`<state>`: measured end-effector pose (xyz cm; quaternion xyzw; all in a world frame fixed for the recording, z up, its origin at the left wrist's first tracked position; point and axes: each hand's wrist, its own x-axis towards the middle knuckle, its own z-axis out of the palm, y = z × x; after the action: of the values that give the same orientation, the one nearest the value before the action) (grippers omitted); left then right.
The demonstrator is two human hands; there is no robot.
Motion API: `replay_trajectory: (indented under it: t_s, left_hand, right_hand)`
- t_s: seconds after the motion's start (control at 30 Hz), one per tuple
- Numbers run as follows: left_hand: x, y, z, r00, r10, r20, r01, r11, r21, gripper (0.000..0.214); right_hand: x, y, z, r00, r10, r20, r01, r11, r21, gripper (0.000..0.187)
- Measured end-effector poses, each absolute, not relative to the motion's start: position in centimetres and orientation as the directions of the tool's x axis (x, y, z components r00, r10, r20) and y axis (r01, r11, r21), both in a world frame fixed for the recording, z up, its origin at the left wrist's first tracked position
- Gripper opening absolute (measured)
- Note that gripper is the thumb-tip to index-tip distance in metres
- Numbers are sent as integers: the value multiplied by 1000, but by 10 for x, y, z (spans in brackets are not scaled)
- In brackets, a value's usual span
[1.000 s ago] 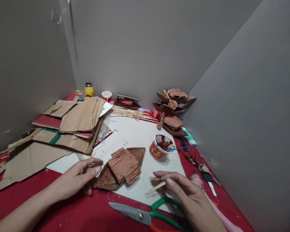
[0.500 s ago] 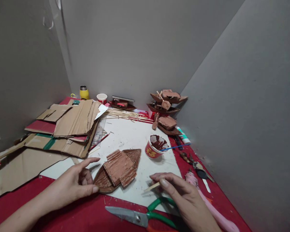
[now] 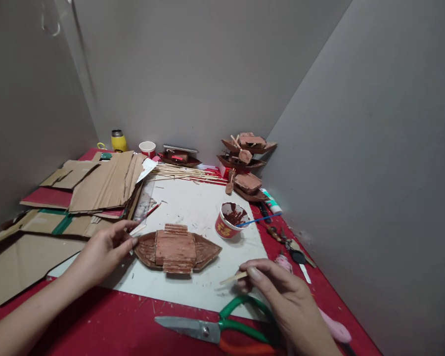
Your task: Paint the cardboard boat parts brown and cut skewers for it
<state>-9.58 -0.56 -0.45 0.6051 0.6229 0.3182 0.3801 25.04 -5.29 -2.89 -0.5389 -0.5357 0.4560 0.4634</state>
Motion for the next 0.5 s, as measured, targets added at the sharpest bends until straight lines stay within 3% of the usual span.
replay_trajectory:
  t_s: [0.33,0.5]
  left_hand:
    - [-76,24,1,22,998,-62,463,45,885,39]
    - [-74,30,1,89,996,-12,508,-35,861,48]
  right_hand:
    - [247,-52,-21,63,998,5,177,-6,-984,32]
    - [246,-51,-20,78,997,22,182,8,-983,30]
